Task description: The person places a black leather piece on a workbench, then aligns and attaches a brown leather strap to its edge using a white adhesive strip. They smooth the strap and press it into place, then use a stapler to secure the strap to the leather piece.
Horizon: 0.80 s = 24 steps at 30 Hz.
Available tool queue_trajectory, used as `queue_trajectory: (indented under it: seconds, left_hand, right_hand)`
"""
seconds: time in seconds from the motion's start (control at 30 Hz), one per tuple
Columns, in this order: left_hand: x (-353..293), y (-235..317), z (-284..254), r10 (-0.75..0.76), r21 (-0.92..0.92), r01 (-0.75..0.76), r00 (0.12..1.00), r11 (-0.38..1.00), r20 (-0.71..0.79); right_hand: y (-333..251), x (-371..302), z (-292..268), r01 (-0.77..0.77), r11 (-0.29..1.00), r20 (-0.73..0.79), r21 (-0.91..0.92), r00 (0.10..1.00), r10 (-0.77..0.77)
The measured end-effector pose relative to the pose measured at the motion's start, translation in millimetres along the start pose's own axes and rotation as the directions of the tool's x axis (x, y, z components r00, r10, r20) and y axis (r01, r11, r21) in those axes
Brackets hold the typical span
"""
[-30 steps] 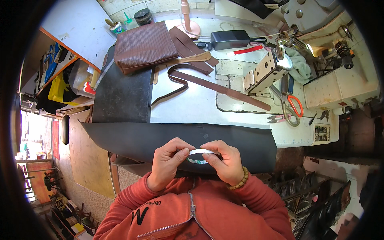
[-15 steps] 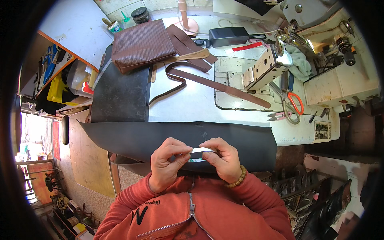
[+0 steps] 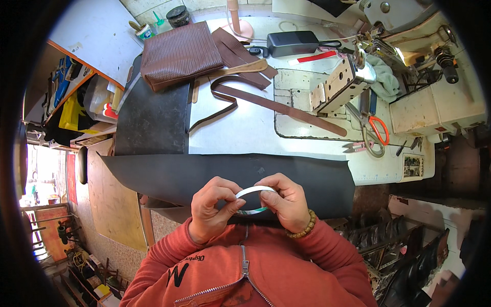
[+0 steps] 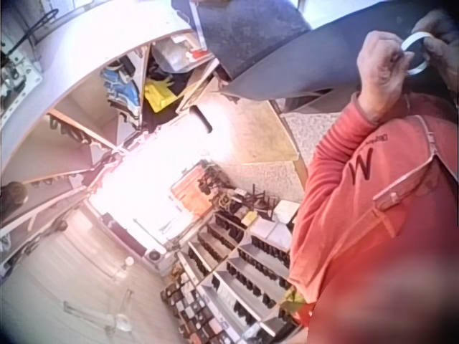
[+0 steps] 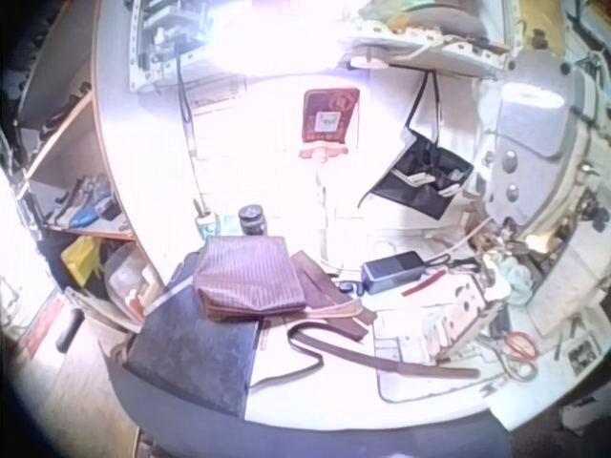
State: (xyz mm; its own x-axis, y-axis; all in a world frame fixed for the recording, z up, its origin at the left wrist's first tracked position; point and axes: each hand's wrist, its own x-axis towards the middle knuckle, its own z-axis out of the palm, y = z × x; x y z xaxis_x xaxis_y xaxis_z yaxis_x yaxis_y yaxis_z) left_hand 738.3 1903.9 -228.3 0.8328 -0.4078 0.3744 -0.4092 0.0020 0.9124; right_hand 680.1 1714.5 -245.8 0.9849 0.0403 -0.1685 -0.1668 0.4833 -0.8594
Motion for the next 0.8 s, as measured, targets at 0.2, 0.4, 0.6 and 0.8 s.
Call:
queue_trajectory:
  seconds: [0.2, 0.4, 0.6, 0.8]
  left_hand:
    - [0, -5, 1, 0.029, 0.178, -0.033, 0.999, 0.984, 0.023]
    - [-3, -16, 9, -0.420, -0.217, 0.396, 0.904, 0.892, -0.080]
    - [-8, -24, 11, -0.602, -0.454, 0.522, 0.797, 0.722, -0.043]
    - [0, -16, 9, -0.436, -0.218, 0.410, 0.896, 0.886, -0.086]
  right_hand:
    - [-8, 0, 3, -0.069, 0.994, -0.016, -0.090, 0.998, 0.068]
    - [-22, 0, 11, -0.088, 0.928, 0.104, 0.362, 0.993, 0.054]
    - [-26, 0, 18, -0.102, 0.933, 0.115, 0.345, 0.991, 0.066]
    - [-25, 0, 16, -0.059, 0.988, 0.085, 0.143, 0.995, 0.047]
